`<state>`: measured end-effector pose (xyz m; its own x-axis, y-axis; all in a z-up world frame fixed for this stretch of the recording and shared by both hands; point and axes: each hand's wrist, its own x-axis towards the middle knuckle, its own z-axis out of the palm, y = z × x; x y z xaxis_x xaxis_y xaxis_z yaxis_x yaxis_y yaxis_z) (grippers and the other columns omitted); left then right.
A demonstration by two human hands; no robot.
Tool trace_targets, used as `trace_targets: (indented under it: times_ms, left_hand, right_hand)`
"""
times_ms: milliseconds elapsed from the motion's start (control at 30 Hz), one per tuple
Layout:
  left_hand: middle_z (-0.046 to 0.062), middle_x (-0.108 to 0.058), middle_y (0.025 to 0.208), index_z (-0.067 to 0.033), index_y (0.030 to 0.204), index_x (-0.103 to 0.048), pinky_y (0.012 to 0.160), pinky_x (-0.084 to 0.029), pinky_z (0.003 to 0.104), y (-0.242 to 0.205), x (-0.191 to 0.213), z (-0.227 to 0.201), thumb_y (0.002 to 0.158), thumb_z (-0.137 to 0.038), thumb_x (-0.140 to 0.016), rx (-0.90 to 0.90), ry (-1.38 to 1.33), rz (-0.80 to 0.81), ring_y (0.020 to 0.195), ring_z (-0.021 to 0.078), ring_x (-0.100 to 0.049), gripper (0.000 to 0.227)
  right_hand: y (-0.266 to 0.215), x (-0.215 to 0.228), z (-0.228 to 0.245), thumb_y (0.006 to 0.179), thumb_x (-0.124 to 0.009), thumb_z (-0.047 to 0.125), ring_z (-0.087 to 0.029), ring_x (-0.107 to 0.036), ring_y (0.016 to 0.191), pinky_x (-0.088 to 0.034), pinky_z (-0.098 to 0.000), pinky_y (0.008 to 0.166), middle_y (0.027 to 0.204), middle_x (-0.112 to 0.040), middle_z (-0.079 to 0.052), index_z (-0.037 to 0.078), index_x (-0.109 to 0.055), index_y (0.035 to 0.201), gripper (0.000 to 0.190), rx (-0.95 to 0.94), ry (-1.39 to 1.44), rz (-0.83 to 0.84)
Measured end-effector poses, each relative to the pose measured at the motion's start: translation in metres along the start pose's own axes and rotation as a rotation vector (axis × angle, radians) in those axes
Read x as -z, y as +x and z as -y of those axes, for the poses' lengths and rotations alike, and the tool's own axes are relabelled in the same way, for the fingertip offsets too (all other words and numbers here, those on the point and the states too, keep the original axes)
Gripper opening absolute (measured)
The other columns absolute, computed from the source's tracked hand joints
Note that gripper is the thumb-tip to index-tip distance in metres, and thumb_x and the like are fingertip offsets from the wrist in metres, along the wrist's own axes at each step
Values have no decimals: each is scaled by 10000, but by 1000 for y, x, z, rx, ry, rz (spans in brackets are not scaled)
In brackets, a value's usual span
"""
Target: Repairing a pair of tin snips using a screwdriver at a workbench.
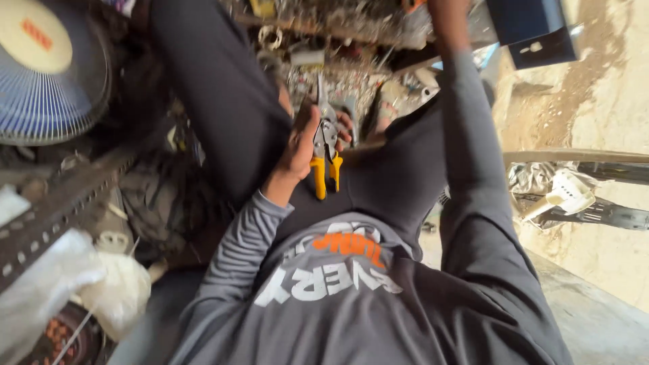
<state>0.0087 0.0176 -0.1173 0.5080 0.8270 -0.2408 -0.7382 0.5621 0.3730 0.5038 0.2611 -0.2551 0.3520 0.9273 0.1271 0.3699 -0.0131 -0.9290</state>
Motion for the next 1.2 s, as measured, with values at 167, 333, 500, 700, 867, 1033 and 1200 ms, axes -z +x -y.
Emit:
trace_targets:
  times_ms: [167,333,500,700,867,1033,1200]
  left_hand:
    - [162,-642,1215,-141,1307,-405,799,-577,312,-36,-29,-26,1124,-454,-425,-227,359,37,995,179,-672,363]
    - [112,-609,1106,-109,1348,-419,793,-560,278,-54,-17,-7,1169,-454,-376,-318,480,-44,900,126,-615,392]
    - [91,-600,1024,-73,1278,-440,774,-554,264,-43,-29,-7,1230,-449,-366,-411,534,34,828,112,-611,386]
    - [181,-667,1211,-84,1305,-375,795,-596,288,-44,-41,-7,1173,-460,-354,-437,679,-63,915,147,-673,399]
    - [164,-681,1179,-59,1325,-393,860,-641,326,-45,-45,-11,1152,-467,-354,-428,754,-138,988,187,-722,445]
    - [149,-685,1161,-75,1308,-405,855,-634,318,-42,-33,-7,1168,-457,-351,-457,760,-127,964,177,-722,410]
    - [131,-688,1128,-91,1308,-408,814,-646,307,-40,-29,-5,1167,-444,-342,-458,769,-121,932,161,-726,386]
  right_hand:
    - [-231,-8,293,1143,-636,252,-51,-395,574,-331,-243,523,725,-420,30,4,-645,1189,252,-327,522,213]
    - [-341,75,307,1033,-750,169,-108,-605,709,-473,-215,605,966,-691,-108,-49,-672,1203,287,-289,438,474]
    - [-359,95,299,970,-759,34,-135,-651,787,-474,-201,651,1004,-722,-151,-52,-693,1264,314,36,23,500]
    - [-369,84,311,982,-786,-30,-173,-706,928,-550,-229,801,1061,-720,-149,-30,-721,1193,220,108,-6,493]
    - [-368,80,317,965,-802,-53,-190,-721,929,-572,-249,795,1072,-716,-157,6,-739,1216,266,192,-97,497]
    - [-364,82,313,975,-807,-39,-178,-722,922,-575,-240,773,1069,-719,-151,24,-745,1223,263,219,-102,528]
    - [-360,85,322,979,-814,-24,-166,-715,915,-563,-235,768,1056,-716,-142,33,-749,1243,277,222,-143,542]
